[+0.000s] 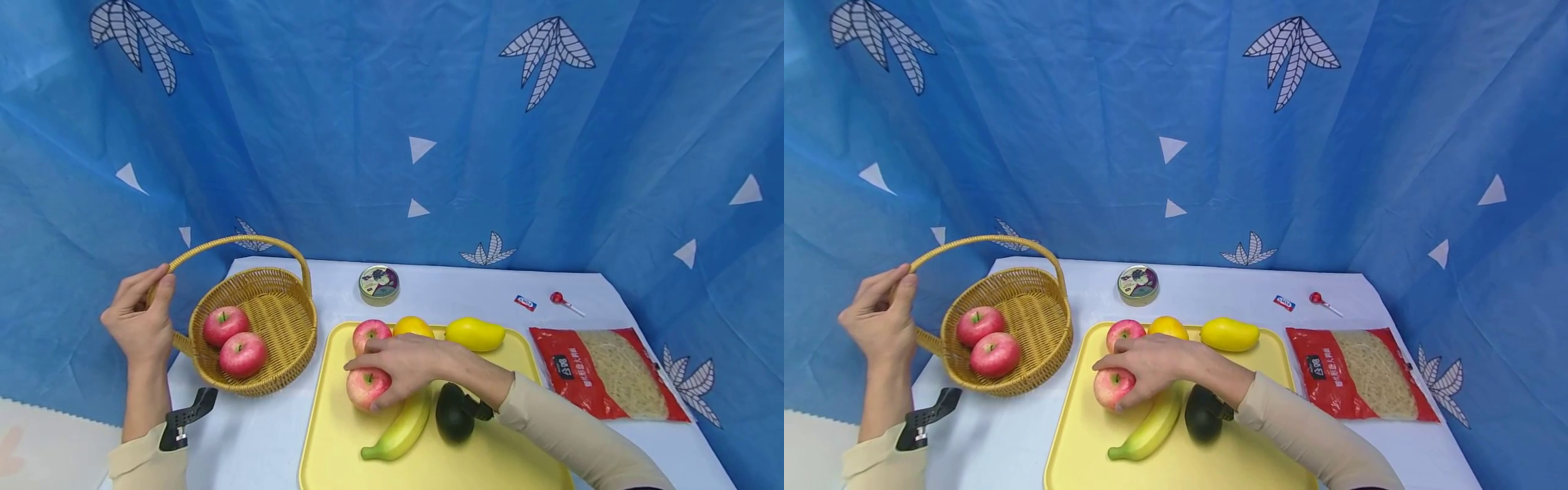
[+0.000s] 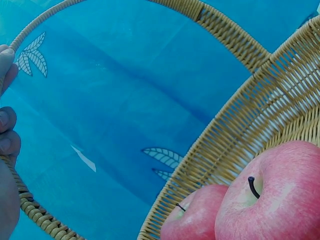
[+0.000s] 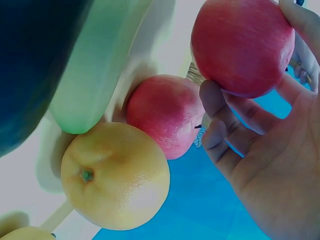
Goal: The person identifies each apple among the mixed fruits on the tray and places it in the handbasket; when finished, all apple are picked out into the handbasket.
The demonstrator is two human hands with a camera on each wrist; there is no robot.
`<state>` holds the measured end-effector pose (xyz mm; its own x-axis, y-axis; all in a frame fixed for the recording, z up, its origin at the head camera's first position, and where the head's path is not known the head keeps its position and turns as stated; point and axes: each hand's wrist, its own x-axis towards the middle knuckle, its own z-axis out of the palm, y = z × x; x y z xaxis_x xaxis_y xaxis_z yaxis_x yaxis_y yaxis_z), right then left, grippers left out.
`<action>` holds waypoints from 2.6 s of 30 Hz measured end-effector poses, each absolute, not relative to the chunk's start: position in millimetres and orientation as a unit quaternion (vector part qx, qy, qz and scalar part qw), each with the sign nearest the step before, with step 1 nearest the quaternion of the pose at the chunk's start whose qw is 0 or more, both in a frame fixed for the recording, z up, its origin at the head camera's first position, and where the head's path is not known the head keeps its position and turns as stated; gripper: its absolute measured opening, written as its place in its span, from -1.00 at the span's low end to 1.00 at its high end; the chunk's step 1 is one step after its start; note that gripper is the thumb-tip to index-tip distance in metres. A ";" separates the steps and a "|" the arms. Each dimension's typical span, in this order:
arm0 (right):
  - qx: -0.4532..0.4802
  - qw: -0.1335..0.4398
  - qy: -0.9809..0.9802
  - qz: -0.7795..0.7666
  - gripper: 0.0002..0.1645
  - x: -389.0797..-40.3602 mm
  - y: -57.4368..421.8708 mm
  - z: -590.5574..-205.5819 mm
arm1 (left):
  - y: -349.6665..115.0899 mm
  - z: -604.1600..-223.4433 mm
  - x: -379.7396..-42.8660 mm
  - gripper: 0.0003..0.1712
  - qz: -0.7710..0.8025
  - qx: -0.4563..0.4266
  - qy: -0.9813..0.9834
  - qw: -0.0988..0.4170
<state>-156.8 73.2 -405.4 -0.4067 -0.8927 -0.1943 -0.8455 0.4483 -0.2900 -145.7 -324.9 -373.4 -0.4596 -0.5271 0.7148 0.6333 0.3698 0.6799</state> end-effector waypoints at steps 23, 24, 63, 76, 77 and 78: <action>-0.534 0.135 0.830 -0.083 -0.12 -154.6 66.3 -395.5 | -327.9 -376.8 -145.7 -0.79 -0.555 -0.038 -0.651 0.517; -0.536 0.134 0.830 -0.082 -0.11 -154.6 65.6 -394.8 | -328.4 -377.4 -145.9 -0.79 -0.554 -0.038 -0.651 0.517; -0.530 0.111 0.833 -0.117 -0.13 -161.8 36.1 -383.9 | -325.2 -374.7 -143.5 -0.80 -0.566 -0.041 -0.641 0.517; -0.526 0.101 0.832 -0.144 -0.10 -166.7 30.1 -381.1 | -325.5 -373.6 -145.4 -0.80 -0.571 -0.043 -0.635 0.518; -0.526 0.099 0.832 -0.145 -0.11 -166.9 29.3 -380.8 | -325.5 -373.4 -145.5 -0.81 -0.571 -0.044 -0.635 0.518; -0.526 0.097 0.832 -0.145 -0.11 -167.2 28.4 -380.6 | -325.4 -373.3 -145.6 -0.81 -0.570 -0.045 -0.635 0.519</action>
